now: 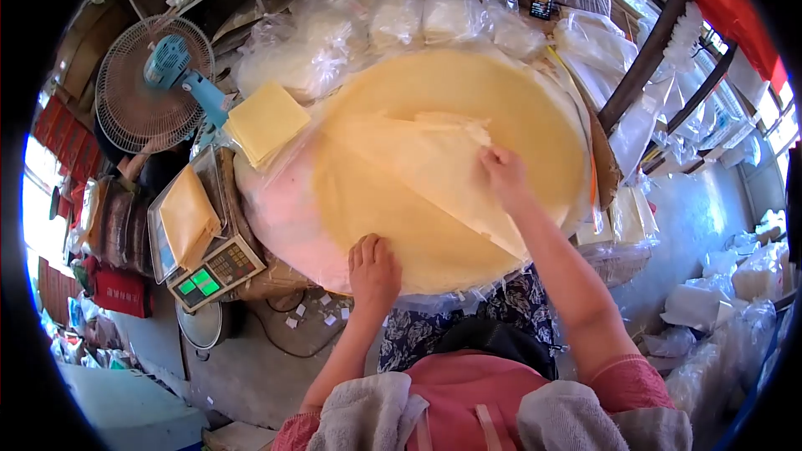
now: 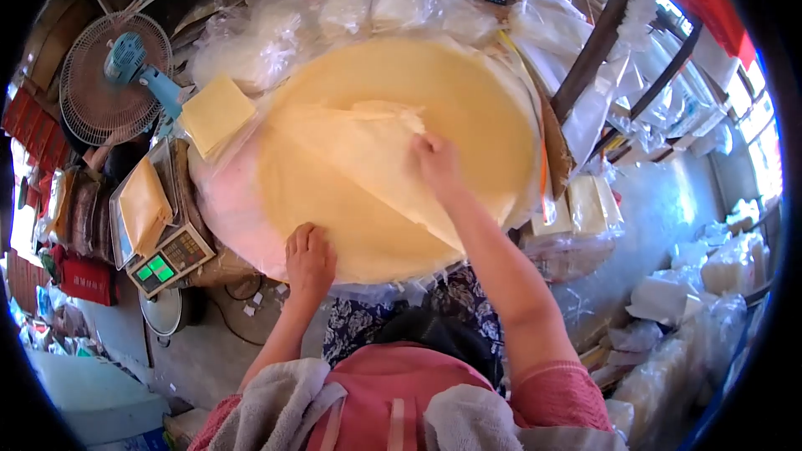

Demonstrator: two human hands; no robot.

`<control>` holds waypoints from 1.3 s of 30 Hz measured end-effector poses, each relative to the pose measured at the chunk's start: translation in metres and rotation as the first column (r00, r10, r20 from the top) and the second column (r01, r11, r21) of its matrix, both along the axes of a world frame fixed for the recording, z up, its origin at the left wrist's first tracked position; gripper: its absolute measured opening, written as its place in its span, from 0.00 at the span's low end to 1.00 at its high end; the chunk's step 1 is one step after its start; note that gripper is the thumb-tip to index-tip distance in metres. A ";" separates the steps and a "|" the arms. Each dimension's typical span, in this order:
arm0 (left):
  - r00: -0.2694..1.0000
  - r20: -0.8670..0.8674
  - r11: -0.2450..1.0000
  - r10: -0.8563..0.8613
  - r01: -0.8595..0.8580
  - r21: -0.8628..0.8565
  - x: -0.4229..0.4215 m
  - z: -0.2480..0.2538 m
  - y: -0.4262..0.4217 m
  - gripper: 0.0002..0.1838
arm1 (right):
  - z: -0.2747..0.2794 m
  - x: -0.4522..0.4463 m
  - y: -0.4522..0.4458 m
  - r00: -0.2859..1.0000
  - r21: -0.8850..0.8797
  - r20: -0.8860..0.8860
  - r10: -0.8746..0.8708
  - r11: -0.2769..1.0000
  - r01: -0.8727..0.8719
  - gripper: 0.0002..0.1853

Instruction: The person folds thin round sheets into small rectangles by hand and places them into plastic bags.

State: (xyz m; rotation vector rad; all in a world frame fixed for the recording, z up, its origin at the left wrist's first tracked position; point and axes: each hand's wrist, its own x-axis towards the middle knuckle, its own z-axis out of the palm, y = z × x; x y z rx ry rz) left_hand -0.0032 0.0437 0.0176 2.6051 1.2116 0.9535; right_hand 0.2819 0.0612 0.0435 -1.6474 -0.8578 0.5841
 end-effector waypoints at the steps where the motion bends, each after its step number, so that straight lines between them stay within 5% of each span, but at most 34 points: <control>1: 1.000 -0.005 1.000 0.000 0.000 0.000 0.000 -0.002 0.001 0.15 | -0.001 0.004 -0.003 1.000 -0.038 0.012 0.005 0.999 -0.005 0.16; 5: 0.989 -0.142 0.966 -0.030 -0.007 -0.259 0.001 0.016 0.019 0.16 | -0.006 0.003 -0.022 0.999 -0.124 0.006 0.034 0.992 -0.033 0.17; 8: 0.998 0.043 0.967 -0.039 0.049 -0.248 0.012 0.030 0.042 0.18 | -0.023 -0.001 -0.020 0.998 -0.161 -0.056 0.042 0.986 -0.051 0.18; 11: 0.999 0.030 0.995 -0.015 0.018 -0.097 0.026 0.013 0.077 0.22 | -0.019 -0.006 -0.018 0.996 -0.219 -0.077 0.036 0.974 -0.052 0.20; 17: 0.966 -0.222 0.991 0.132 -0.136 -0.002 0.040 -0.025 0.100 0.30 | -0.036 0.002 -0.020 0.986 -0.188 -0.139 0.096 0.975 -0.122 0.17; 21: 0.968 -0.227 0.991 0.103 -0.119 -0.059 0.041 -0.018 0.097 0.31 | -0.029 -0.002 -0.024 0.986 -0.162 -0.138 0.096 0.980 -0.118 0.15; 24: 0.981 -0.179 0.992 0.068 -0.085 -0.092 0.037 -0.012 0.095 0.29 | -0.029 -0.011 -0.024 0.954 0.016 -0.286 0.090 0.996 -0.089 0.13; 26: 0.991 -0.130 0.990 0.030 -0.047 -0.134 0.034 -0.005 0.103 0.27 | -0.053 -0.003 -0.019 0.984 -0.055 -0.163 0.070 0.995 -0.080 0.10; 28: 0.997 0.013 0.978 0.071 -0.067 -0.198 0.025 -0.015 0.132 0.25 | -0.032 -0.007 -0.025 0.959 -0.039 -0.267 0.098 0.993 -0.113 0.08; 31: 0.970 0.032 0.964 0.243 -0.237 -0.121 0.009 -0.004 0.170 0.26 | -0.050 -0.002 -0.020 0.993 0.006 -0.094 0.070 0.998 -0.069 0.14; 34: 0.961 -0.022 0.938 0.275 -0.273 -0.215 -0.010 0.002 0.206 0.25 | -0.038 -0.004 -0.023 0.989 -0.078 -0.136 0.048 0.995 -0.059 0.17; 37: 0.961 0.015 0.957 0.276 -0.274 -0.099 -0.027 -0.013 0.231 0.23 | -0.029 -0.004 -0.027 0.994 -0.111 -0.087 0.059 0.991 -0.068 0.12; 39: 0.955 -0.039 0.932 0.294 -0.295 -0.208 -0.039 -0.019 0.247 0.22 | -0.035 -0.002 -0.025 0.989 -0.090 -0.136 0.064 0.993 -0.076 0.12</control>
